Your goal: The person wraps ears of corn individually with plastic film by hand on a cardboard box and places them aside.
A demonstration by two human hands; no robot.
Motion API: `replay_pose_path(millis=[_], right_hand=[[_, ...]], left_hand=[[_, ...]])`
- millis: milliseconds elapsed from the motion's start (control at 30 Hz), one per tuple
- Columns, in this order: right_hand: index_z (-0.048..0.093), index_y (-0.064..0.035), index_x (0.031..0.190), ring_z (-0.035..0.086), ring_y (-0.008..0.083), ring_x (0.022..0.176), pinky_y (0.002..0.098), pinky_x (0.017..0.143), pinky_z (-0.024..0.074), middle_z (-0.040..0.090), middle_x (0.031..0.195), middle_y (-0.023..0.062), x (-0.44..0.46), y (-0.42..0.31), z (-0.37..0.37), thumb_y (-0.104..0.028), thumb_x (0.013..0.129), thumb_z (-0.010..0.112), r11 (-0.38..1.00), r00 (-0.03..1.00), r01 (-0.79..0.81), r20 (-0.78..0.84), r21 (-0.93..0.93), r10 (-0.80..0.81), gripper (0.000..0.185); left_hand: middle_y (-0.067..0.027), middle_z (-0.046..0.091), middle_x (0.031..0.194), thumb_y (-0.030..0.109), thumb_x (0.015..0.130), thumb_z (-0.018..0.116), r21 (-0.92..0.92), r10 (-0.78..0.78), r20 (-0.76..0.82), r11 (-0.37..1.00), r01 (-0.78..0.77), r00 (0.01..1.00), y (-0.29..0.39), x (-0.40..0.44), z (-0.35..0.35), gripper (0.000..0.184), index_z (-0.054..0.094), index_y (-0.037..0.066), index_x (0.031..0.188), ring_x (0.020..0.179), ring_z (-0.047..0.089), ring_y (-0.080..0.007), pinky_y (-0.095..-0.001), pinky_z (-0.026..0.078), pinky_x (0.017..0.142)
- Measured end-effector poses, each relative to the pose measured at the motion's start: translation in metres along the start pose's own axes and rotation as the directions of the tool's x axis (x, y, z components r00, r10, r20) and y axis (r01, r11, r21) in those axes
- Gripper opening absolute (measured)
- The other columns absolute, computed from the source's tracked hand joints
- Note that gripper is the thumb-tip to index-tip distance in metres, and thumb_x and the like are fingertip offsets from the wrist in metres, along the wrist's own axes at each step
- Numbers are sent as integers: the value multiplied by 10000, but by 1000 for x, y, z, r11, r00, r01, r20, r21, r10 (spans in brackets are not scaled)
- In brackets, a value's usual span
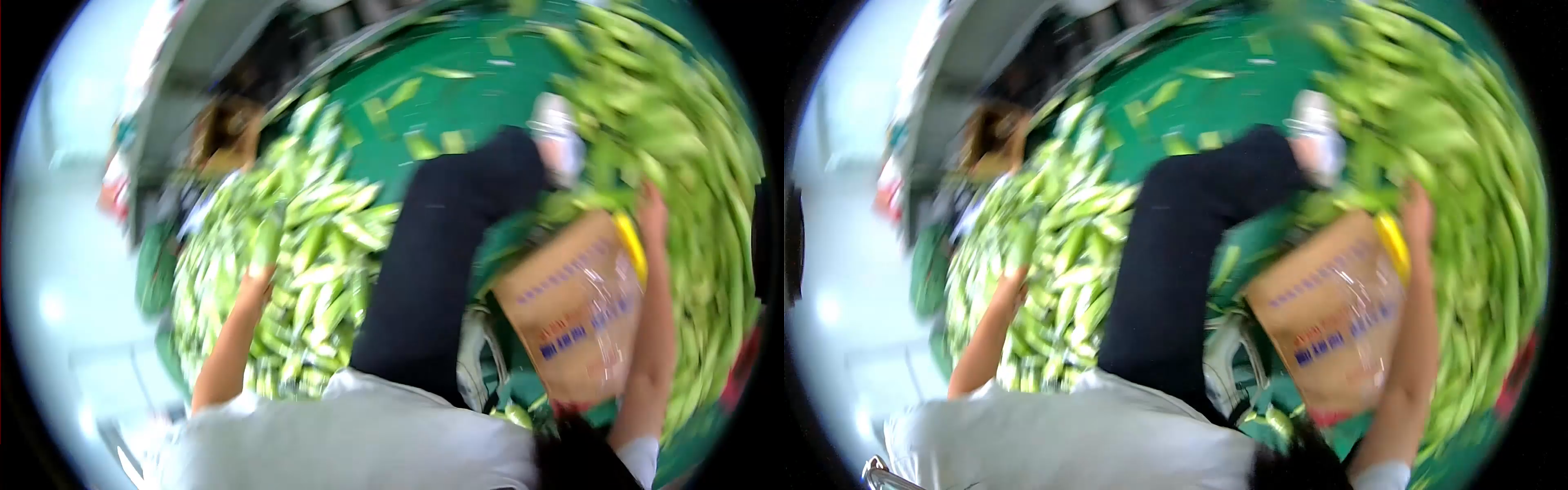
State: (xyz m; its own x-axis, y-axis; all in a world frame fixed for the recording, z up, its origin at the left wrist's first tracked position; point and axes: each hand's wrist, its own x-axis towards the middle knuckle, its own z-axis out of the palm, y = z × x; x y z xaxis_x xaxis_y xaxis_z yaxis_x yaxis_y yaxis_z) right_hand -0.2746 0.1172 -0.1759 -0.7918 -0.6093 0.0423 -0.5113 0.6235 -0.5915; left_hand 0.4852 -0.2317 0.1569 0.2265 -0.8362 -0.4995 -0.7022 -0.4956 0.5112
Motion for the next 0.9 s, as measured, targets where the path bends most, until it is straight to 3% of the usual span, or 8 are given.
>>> replay_pose_path(millis=[100,233,300,400,567,633,800,900], right_hand=[[417,-142,1515,425,381,1376,420,1145,360,441,1510,197,46,41,32,39,857,549,785,849,478,436,-394,-299,694],[409,-117,1514,442,430,1317,545,1142,303,486,1418,237,59,108,66,-23,810,620,668,755,575,622,-473,-210,740],[405,-76,1505,467,445,1283,524,1113,358,495,1402,238,61,88,51,-42,799,673,759,719,543,665,-358,-201,756],[411,-35,1479,529,399,1201,467,1012,446,511,1382,225,58,89,-1,-70,837,669,961,755,268,606,68,-253,693],[492,-53,1387,557,327,1087,413,918,456,564,1243,174,-98,-98,-74,-178,888,623,937,687,-191,721,292,-85,530],[524,-61,1349,569,298,1041,391,880,460,585,1187,153,-166,-178,-99,-221,909,604,888,641,-279,759,366,-111,475],[605,-78,1257,597,226,927,337,786,470,637,1048,102,-262,-201,-194,-328,960,558,650,852,-498,462,575,244,390],[654,-89,1201,613,183,858,305,729,476,669,965,71,-349,-93,-222,-392,991,530,475,624,-528,-58,704,779,389]], left_hand=[[-27,561,753,440,815,792,-170,-334,-389,942,290,858,-97,59,-70,543,554,82,1147,550,473,-134,-316,363,441],[-106,623,763,363,946,675,-530,-208,-415,846,-49,885,-206,91,-74,683,235,183,1437,597,629,-242,-388,524,520],[-121,683,930,221,924,673,-537,-216,-486,839,-94,847,-156,66,7,483,465,106,1345,688,658,-236,-401,554,586],[-87,649,1138,-60,869,553,-259,444,-249,826,-501,861,-21,6,109,519,514,65,1371,858,651,-178,-310,547,734],[-110,645,1035,142,755,682,-422,960,280,107,-900,-16,151,-164,236,358,650,126,1111,937,606,-354,-460,499,816],[-149,569,1243,293,863,599,-320,881,0,-448,-835,-473,169,-216,306,373,585,145,1206,1053,571,-334,-481,480,875],[-145,645,1191,382,678,805,-576,613,533,-242,-781,-583,163,-264,407,661,600,153,1264,1084,620,-342,-488,497,916],[-192,649,1244,461,653,857,-528,461,709,-154,-835,-534,168,-264,455,844,532,94,1340,1122,632,-383,-485,500,954]])
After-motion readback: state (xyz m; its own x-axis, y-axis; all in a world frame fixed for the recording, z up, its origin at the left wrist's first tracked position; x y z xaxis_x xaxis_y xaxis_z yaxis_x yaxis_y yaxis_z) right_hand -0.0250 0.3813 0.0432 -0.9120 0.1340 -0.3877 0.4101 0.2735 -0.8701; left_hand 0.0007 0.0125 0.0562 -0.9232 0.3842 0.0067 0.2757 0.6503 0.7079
